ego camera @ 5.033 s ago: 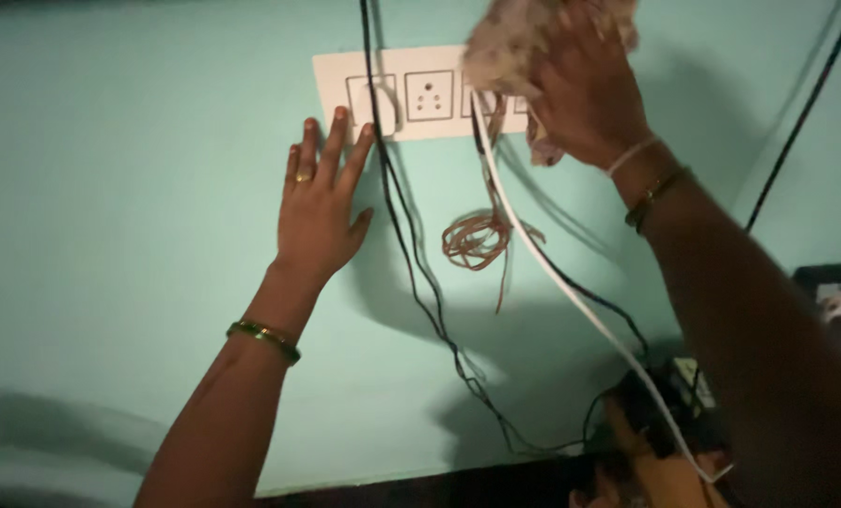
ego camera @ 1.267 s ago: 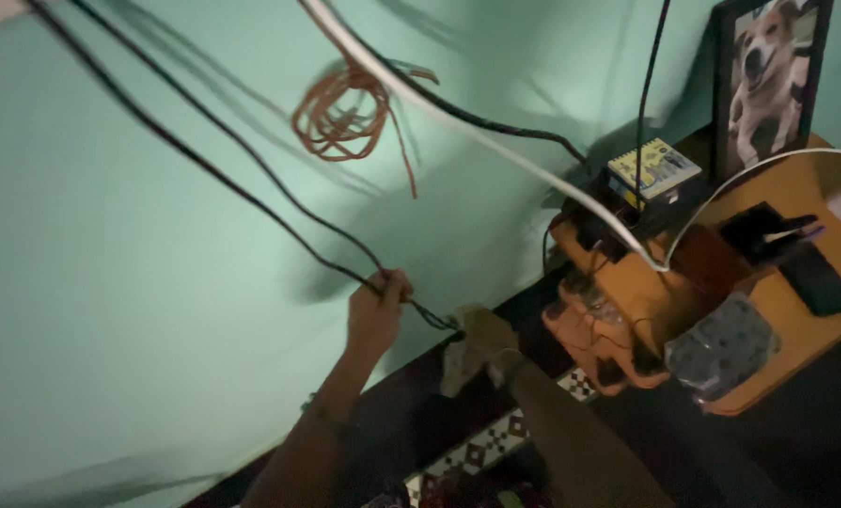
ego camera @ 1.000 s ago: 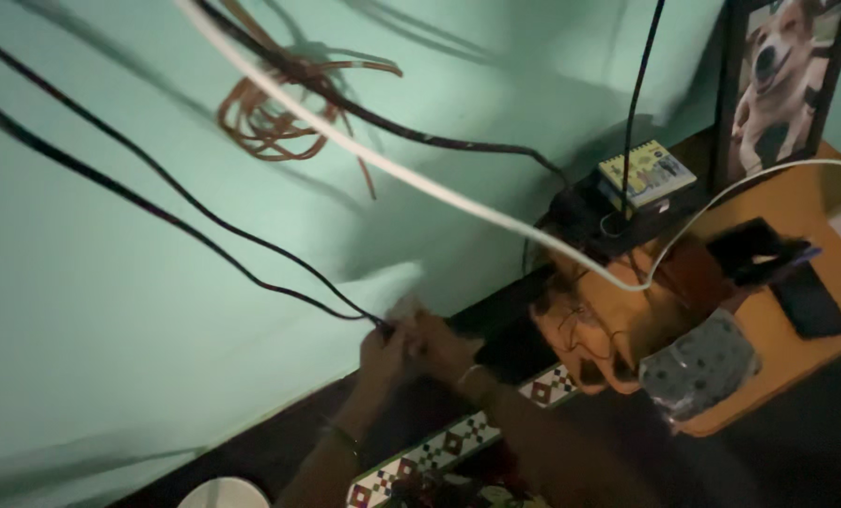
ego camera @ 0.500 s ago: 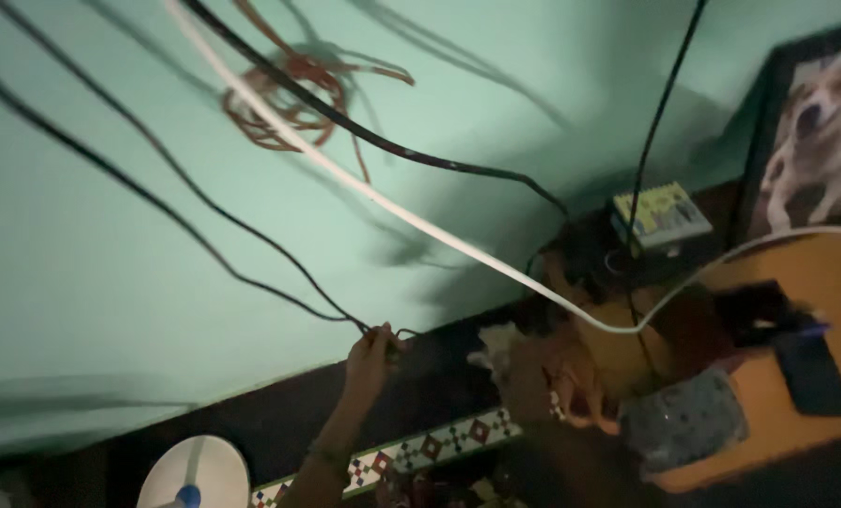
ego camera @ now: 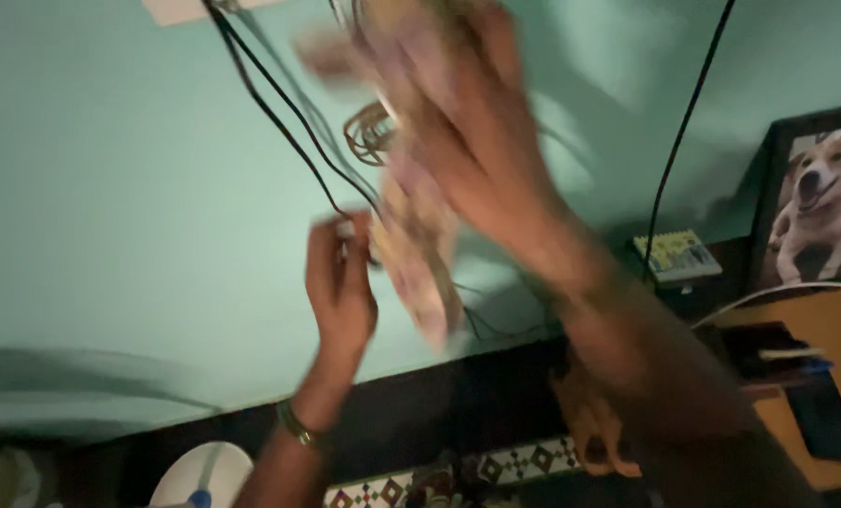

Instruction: The person wipes a television screen, a wall-mounted switch plate, a desk surface, a picture frame, a small electronic device, and a wall-mounted phone holder with a cloth.

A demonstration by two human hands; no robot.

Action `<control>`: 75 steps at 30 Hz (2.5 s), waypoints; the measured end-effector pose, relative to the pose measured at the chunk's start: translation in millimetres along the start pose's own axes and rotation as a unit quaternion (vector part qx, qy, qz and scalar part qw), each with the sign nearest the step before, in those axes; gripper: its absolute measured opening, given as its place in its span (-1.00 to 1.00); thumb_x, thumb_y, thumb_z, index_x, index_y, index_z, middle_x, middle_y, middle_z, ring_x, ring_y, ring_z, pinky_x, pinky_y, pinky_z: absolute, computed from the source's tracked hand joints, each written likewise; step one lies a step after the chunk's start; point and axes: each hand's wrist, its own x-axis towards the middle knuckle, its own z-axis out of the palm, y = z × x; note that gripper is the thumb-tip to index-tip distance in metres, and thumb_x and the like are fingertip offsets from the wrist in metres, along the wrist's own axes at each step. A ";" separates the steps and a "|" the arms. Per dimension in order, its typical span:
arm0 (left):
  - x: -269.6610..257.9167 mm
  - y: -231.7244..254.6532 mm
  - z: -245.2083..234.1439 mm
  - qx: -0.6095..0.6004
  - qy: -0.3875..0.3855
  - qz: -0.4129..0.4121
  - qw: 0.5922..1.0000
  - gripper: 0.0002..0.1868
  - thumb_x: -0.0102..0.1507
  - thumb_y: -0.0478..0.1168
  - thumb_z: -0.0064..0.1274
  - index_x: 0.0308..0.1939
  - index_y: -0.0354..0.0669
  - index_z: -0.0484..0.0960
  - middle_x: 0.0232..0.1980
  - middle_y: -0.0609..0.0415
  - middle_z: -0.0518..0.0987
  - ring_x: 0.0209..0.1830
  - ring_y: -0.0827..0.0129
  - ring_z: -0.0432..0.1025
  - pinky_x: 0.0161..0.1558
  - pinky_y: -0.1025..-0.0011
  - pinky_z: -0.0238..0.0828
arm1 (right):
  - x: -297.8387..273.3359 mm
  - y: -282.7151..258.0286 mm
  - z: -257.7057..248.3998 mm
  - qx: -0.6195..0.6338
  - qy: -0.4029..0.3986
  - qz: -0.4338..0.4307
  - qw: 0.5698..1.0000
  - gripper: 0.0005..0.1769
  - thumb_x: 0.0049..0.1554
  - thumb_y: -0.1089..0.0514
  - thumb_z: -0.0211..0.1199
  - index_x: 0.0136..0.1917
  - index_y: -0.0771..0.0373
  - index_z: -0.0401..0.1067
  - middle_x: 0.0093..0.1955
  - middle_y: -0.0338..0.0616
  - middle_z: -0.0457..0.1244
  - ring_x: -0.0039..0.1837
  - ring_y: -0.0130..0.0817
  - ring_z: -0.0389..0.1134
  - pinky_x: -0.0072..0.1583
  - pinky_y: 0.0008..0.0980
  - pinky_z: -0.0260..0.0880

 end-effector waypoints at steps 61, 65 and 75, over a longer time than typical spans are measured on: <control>116.1 48.3 85.2 -0.165 -0.276 -0.073 0.944 -0.63 0.56 -0.06 -0.36 0.07 -0.29 0.43 -0.12 -0.14 0.71 -0.11 0.30 0.60 -0.05 0.42 0.58 | -391.7 84.4 -83.4 -0.489 -0.275 0.470 0.681 -0.75 0.24 0.19 0.18 0.17 0.30 0.47 0.22 0.21 0.25 0.19 0.03 0.32 0.08 -0.13 0.47; 112.1 36.5 87.1 -0.120 -0.299 -0.088 0.943 -0.60 0.53 -0.04 -0.37 0.05 -0.30 0.45 -0.12 -0.13 0.72 -0.10 0.29 0.64 -0.05 0.39 0.61 | -366.5 63.9 -82.4 -0.377 -0.270 0.619 0.634 -0.66 0.22 0.13 0.19 0.24 0.28 0.42 0.14 -0.01 0.31 0.06 -0.08 0.44 0.01 -0.12 0.54; 61.3 -34.1 119.4 -0.124 -0.413 -0.122 0.894 -0.83 0.39 -0.31 -0.02 0.01 -0.29 0.60 -0.03 0.00 0.67 -0.03 0.37 0.60 -0.07 0.39 0.66 | -162.7 57.7 -93.2 -0.091 -0.035 0.436 0.895 -0.39 0.09 0.32 0.24 0.39 0.28 0.19 0.16 0.04 0.29 0.06 -0.14 0.42 0.04 -0.23 0.52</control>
